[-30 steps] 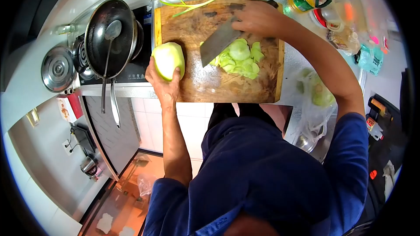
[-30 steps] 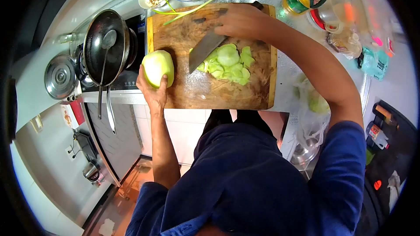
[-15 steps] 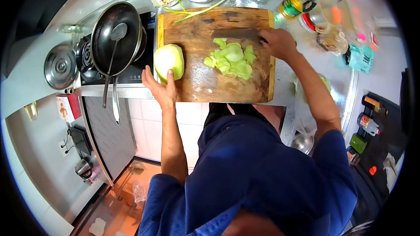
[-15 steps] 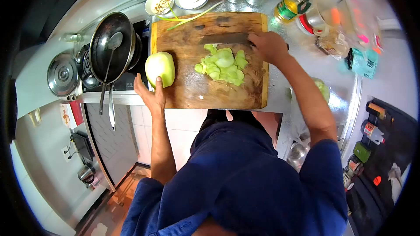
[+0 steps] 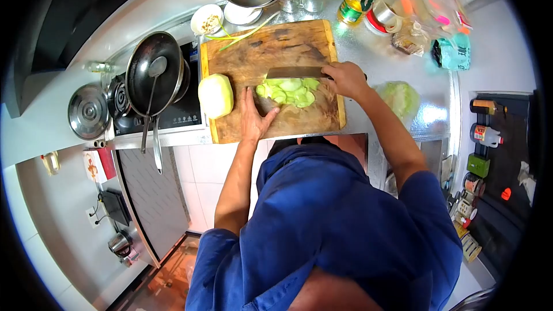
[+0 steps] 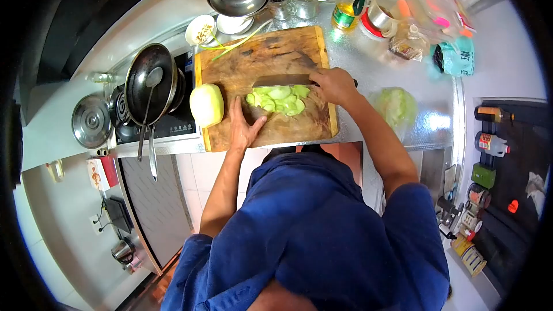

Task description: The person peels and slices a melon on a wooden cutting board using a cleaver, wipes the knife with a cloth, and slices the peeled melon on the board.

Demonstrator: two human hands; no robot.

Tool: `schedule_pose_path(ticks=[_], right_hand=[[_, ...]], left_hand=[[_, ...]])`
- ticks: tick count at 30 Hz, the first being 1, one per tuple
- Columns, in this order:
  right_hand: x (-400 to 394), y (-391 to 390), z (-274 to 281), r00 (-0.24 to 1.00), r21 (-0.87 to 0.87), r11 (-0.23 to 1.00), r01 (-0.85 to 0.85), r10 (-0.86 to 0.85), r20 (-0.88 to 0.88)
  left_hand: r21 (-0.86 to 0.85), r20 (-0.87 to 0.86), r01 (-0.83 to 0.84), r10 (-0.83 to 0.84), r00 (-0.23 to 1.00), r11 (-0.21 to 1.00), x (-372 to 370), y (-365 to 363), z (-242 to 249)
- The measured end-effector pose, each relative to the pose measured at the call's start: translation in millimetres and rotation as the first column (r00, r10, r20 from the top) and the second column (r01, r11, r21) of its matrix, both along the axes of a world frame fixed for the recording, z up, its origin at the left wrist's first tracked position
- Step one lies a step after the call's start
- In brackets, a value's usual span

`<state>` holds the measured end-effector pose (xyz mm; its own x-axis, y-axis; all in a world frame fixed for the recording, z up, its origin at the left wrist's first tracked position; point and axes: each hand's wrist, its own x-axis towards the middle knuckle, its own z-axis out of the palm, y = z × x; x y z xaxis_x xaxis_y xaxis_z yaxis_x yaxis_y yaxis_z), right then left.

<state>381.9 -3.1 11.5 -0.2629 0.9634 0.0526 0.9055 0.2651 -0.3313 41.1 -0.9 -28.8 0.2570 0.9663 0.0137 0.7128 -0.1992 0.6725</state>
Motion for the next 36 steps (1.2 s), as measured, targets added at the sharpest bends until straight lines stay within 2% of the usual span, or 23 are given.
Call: schedule_pose_path(ticks=[2, 4, 5, 8, 9, 11, 12, 13, 14, 15, 16, 18, 19, 23, 26, 31, 33, 34, 36], right_hand=[[2.2, -11.0, 9.4, 0.999, 0.047, 0.998, 0.052, -0.052, -0.011], [-0.4, -30.9, 14.9, 0.997, 0.227, 0.972, 0.061, -0.072, 0.041], [-2.8, -39.7, 18.1, 0.995, 0.259, 0.963, 0.077, -0.091, 0.041], [-9.3, -64.8, 21.0, 0.988, 0.234, 0.963, 0.133, -0.149, 0.052], [-14.3, -73.6, 19.7, 0.984, 0.228, 0.962, 0.153, -0.17, 0.06], [-29.3, -98.6, 11.0, 0.926, 0.192, 0.906, 0.377, -0.361, -0.112], [-36.2, -110.9, 6.7, 0.917, 0.183, 0.899, 0.398, -0.387, -0.094], [-42.3, -120.9, 2.8, 0.772, -0.07, 0.812, 0.579, -0.574, -0.274], [-48.0, -129.3, -0.3, 0.548, -0.339, 0.665, 0.665, -0.743, -0.383], [-57.3, -134.6, -0.3, 0.284, -0.516, 0.589, 0.623, -0.784, -0.552], [-62.2, -139.6, -3.8, 0.276, -0.514, 0.571, 0.64, -0.795, -0.54], [-73.4, -155.3, -17.2, -0.192, -0.755, 0.413, 0.509, -0.801, -0.567], [-78.9, -161.6, -24.5, -0.249, -0.774, 0.391, 0.499, -0.791, -0.559], [-105.5, -181.1, -51.7, -0.326, -0.801, 0.32, 0.505, -0.789, -0.521], [-127.6, -181.2, -65.6, -0.43, -0.832, 0.297, 0.469, -0.746, -0.509], [-154.3, -161.7, -66.5, -0.475, -0.862, 0.262, 0.434, -0.746, -0.467], [-161.6, -153.5, -62.8, -0.353, -0.828, 0.297, 0.475, -0.798, -0.489], [-165.3, -150.3, -63.3, -0.365, -0.83, 0.295, 0.473, -0.792, -0.49], [-172.5, -145.6, -63.1, -0.27, -0.807, 0.341, 0.482, -0.819, -0.507]], left_hand=[[0.04, 0.041, 0.01, -0.012, 0.999, 0.999, 5.6, 10.2, -1.1], [0.075, 0.195, 0.042, -0.056, 0.979, 0.996, 6.2, 22.3, 1.6], [0.077, 0.266, 0.022, -0.042, 0.963, 0.997, 6.5, 24.0, 2.3], [0.083, 0.24, 0.116, -0.133, 0.962, 0.99, 7.4, 33.6, 11.1], [0.02, 0.22, 0.106, -0.108, 0.97, 0.994, 9.9, 37.2, 11.8], [0.026, 0.2, 0.131, -0.133, 0.971, 0.991, 12.2, 43.7, 4.1], [0.042, 0.175, 0.128, -0.133, 0.975, 0.991, 14.0, 46.2, -1.3], [0.041, 0.168, 0.159, -0.163, 0.972, 0.986, 13.3, 49.9, -10.8], [0.031, 0.187, 0.176, -0.178, 0.966, 0.984, 13.1, 53.7, -20.8], [0.076, 0.157, 0.219, -0.229, 0.961, 0.973, 13.8, 56.9, -24.9], [0.123, 0.123, 0.263, -0.278, 0.953, 0.957, 15.2, 59.9, -29.3], [0.076, 0.146, 0.297, -0.305, 0.941, 0.952, 18.3, 61.7, -38.0], [0.119, 0.111, 0.311, -0.324, 0.94, 0.943, 21.4, 63.8, -41.4], [0.191, 0.07, 0.365, -0.384, 0.921, 0.911, 32.8, 71.1, -46.1], [0.244, 0.055, 0.415, -0.44, 0.897, 0.876, 38.2, 74.6, -47.1], [0.252, -0.016, 0.523, -0.537, 0.844, 0.815, 49.3, 87.3, -41.0], [0.245, -0.05, 0.564, -0.571, 0.819, 0.788, 54.1, 89.1, -39.6], [0.246, -0.058, 0.577, -0.582, 0.811, 0.779, 56.0, 89.6, -39.8], [0.246, -0.072, 0.601, -0.604, 0.793, 0.76, 59.0, 89.2, -39.1]])
